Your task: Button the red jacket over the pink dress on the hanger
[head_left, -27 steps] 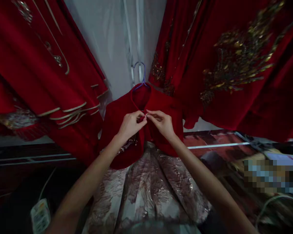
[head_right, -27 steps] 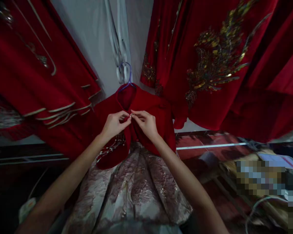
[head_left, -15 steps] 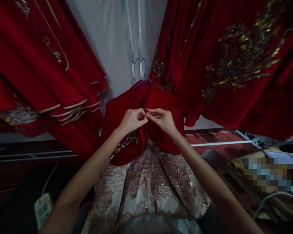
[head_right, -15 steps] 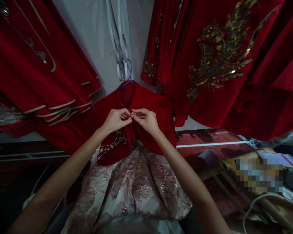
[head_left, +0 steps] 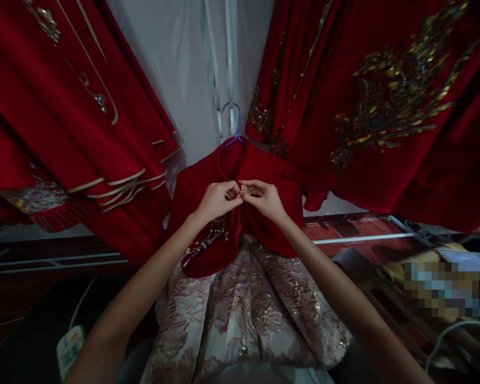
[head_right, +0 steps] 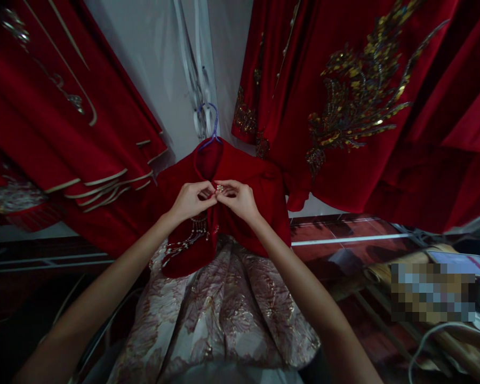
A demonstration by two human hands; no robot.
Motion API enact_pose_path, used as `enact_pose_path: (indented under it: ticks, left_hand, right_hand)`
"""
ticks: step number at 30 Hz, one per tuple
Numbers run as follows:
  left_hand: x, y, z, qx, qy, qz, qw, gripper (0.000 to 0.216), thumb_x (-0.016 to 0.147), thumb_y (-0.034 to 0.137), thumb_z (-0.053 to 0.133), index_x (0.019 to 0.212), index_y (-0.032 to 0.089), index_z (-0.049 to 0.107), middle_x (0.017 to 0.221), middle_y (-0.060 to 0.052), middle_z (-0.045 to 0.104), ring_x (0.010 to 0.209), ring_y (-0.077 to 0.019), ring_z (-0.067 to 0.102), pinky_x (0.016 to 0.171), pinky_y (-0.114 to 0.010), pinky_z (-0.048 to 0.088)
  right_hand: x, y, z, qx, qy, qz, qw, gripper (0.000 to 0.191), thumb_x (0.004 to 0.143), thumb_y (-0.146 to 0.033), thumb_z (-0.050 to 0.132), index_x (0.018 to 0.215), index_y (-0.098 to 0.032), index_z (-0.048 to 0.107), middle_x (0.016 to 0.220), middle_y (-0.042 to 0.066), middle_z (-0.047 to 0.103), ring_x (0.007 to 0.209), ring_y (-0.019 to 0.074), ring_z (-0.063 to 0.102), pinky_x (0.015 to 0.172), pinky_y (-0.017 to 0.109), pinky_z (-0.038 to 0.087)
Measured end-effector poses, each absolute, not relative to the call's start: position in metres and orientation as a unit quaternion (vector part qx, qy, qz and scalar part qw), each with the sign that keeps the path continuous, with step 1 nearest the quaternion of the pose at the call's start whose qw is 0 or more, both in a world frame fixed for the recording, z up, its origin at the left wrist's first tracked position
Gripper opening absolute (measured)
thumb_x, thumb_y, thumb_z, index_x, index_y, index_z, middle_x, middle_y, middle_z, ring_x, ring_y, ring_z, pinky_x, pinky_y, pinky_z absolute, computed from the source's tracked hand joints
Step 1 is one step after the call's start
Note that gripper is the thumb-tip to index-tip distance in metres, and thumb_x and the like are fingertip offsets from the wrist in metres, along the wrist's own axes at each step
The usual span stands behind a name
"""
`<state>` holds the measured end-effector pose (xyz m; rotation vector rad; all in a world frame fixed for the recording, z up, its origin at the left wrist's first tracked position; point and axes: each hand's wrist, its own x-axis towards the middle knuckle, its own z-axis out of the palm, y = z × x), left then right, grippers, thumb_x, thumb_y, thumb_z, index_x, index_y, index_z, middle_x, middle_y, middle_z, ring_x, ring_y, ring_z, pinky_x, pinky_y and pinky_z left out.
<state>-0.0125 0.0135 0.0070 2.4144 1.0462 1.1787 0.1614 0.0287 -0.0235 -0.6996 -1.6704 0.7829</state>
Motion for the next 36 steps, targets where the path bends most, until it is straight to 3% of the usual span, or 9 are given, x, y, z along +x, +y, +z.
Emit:
enact_pose_path:
  ticks: [4,7,12,19,23,27,31,36]
  left_hand:
    - [0.002,0.011,-0.002,0.807,0.359,0.453,0.122,0.006,0.076,0.024,0.06,0.075,0.017,0.061,0.072,0.001,0.063,0.064,-0.0099,0.057,0.063,-0.02,0.044]
    - [0.02,0.008,-0.021,0.717,0.358,0.555,0.222,0.01,0.079,0.026,0.057,0.08,0.017,0.062,0.076,-0.001,0.064,0.068,-0.0105,0.058,0.067,-0.02,0.045]
    - [0.051,0.005,-0.048,0.447,0.35,0.705,0.424,0.018,0.077,0.033,0.061,0.079,0.016,0.063,0.078,-0.002,0.064,0.07,-0.0097,0.059,0.065,-0.019,0.045]
    - [0.049,0.0,-0.048,0.316,0.313,0.67,0.594,0.035,0.077,0.045,0.06,0.091,0.014,0.063,0.085,-0.004,0.067,0.066,-0.0078,0.06,0.062,-0.018,0.047]
    - [0.034,-0.006,-0.055,0.369,0.302,0.605,0.638,0.049,0.085,0.055,0.043,0.107,0.015,0.06,0.106,-0.01,0.066,0.091,-0.0148,0.064,0.084,-0.028,0.051]
    - [0.03,-0.008,-0.062,0.439,0.326,0.561,0.622,0.063,0.087,0.062,0.024,0.123,0.019,0.053,0.134,-0.011,0.052,0.121,-0.0199,0.052,0.095,-0.033,0.046]
    - [0.034,-0.007,-0.067,0.439,0.348,0.571,0.599,0.059,0.088,0.06,0.023,0.131,0.026,0.047,0.146,-0.004,0.039,0.133,-0.0173,0.039,0.101,-0.033,0.041]
    - [0.028,-0.015,-0.063,0.428,0.345,0.524,0.65,0.06,0.086,0.063,0.03,0.13,0.026,0.048,0.144,-0.004,0.042,0.129,-0.0203,0.044,0.097,-0.032,0.044]
  right_hand:
    - [0.154,0.028,-0.03,-0.315,-0.69,0.308,0.574,0.026,0.079,-0.028,0.058,0.103,-0.018,0.061,0.093,0.004,0.066,0.081,0.0147,0.062,0.077,0.029,0.051]
    - [0.142,0.023,-0.04,-0.315,-0.634,0.302,0.639,0.025,0.084,-0.029,0.051,0.107,-0.02,0.054,0.103,0.004,0.06,0.092,0.0144,0.058,0.087,0.03,0.047]
    - [0.133,0.012,-0.051,-0.294,-0.613,0.357,0.641,0.047,0.084,-0.034,0.055,0.126,-0.024,0.036,0.112,0.006,0.052,0.096,0.0146,0.055,0.09,0.031,0.046]
    - [0.162,-0.014,-0.056,-0.305,-0.719,0.305,0.546,0.078,0.072,-0.016,0.059,0.14,-0.026,0.021,0.128,0.01,0.041,0.095,0.0154,0.053,0.085,0.033,0.048]
    - [0.187,-0.021,-0.051,-0.376,-0.748,0.269,0.476,0.06,0.073,-0.015,0.054,0.13,-0.023,0.034,0.113,0.008,0.052,0.076,0.0122,0.055,0.067,0.027,0.05]
    - [0.203,-0.02,-0.044,-0.447,-0.731,0.262,0.444,0.034,0.073,-0.017,0.054,0.106,-0.02,0.044,0.081,-0.001,0.056,0.056,0.0091,0.052,0.054,0.024,0.044]
    - [0.201,-0.024,-0.043,-0.39,-0.75,0.325,0.424,0.023,0.076,-0.018,0.055,0.097,-0.02,0.047,0.075,-0.002,0.055,0.063,0.0099,0.053,0.06,0.024,0.045]
    - [0.19,-0.034,-0.041,-0.285,-0.739,0.479,0.378,0.032,0.078,-0.025,0.061,0.107,-0.021,0.049,0.094,0.002,0.058,0.085,0.0123,0.058,0.079,0.03,0.051]
